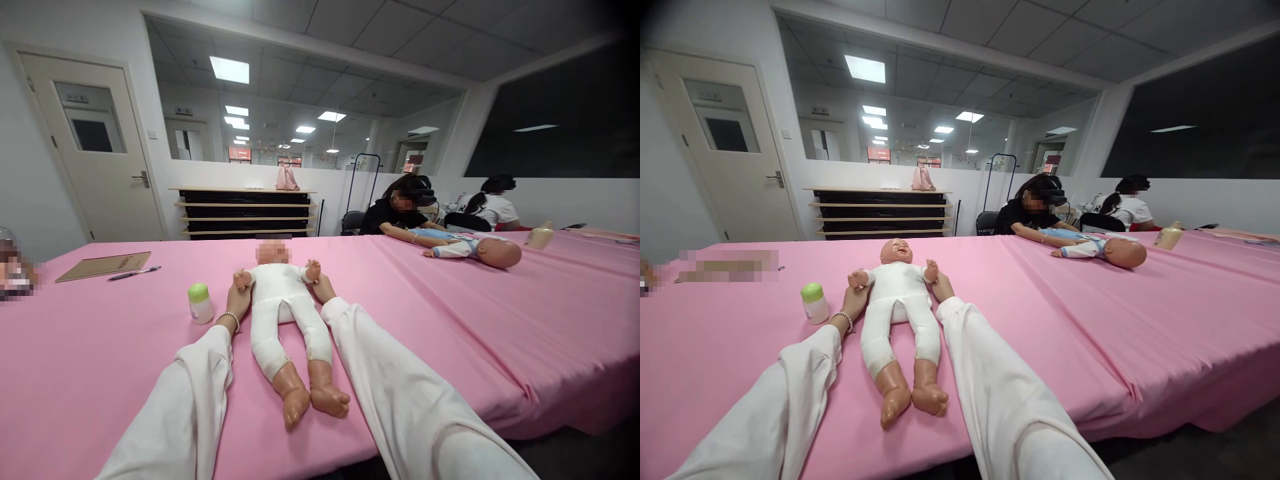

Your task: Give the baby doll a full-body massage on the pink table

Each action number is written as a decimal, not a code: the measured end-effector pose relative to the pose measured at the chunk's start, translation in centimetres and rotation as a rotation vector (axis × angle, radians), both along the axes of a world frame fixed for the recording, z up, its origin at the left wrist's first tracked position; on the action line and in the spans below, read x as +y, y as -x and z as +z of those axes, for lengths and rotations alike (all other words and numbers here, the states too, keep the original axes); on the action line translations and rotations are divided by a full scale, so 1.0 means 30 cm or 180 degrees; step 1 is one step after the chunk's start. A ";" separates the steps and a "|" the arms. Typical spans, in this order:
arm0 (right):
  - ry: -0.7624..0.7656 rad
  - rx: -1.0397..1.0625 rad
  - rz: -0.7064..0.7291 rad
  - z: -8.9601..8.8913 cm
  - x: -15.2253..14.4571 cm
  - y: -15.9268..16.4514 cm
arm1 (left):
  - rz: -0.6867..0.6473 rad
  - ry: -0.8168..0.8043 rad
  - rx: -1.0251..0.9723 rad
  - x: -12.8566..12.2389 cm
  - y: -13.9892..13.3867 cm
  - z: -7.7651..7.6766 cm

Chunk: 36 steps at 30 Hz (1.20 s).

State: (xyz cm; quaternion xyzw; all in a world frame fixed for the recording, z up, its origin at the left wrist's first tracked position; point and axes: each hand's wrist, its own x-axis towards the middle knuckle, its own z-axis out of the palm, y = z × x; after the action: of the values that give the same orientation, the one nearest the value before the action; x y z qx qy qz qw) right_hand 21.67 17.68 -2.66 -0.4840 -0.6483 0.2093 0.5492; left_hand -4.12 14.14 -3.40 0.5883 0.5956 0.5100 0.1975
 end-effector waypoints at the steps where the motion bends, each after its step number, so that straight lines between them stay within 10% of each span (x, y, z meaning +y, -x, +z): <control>1: 0.0060 0.0005 -0.0010 0.003 0.017 0.001 | 0.0060 0.0012 0.0000 0.016 -0.008 0.005; 20: 0.0780 -0.0619 -0.0431 -0.039 0.268 0.065 | 0.0498 0.1298 0.1117 0.299 -0.002 0.057; 30: -0.0327 0.0040 -0.0276 -0.018 0.153 0.069 | 0.0650 0.0300 0.0703 0.194 0.005 0.027; 36: -0.0028 0.0212 -0.0268 -0.008 0.061 0.060 | 0.0731 0.0077 0.0759 0.095 0.016 0.035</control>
State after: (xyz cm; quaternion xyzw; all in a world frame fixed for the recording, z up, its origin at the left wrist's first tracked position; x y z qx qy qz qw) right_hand 19.87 19.51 -2.89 -0.5012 -0.6096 0.1991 0.5810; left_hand -4.60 16.98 -2.35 0.5703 0.6843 0.4485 0.0729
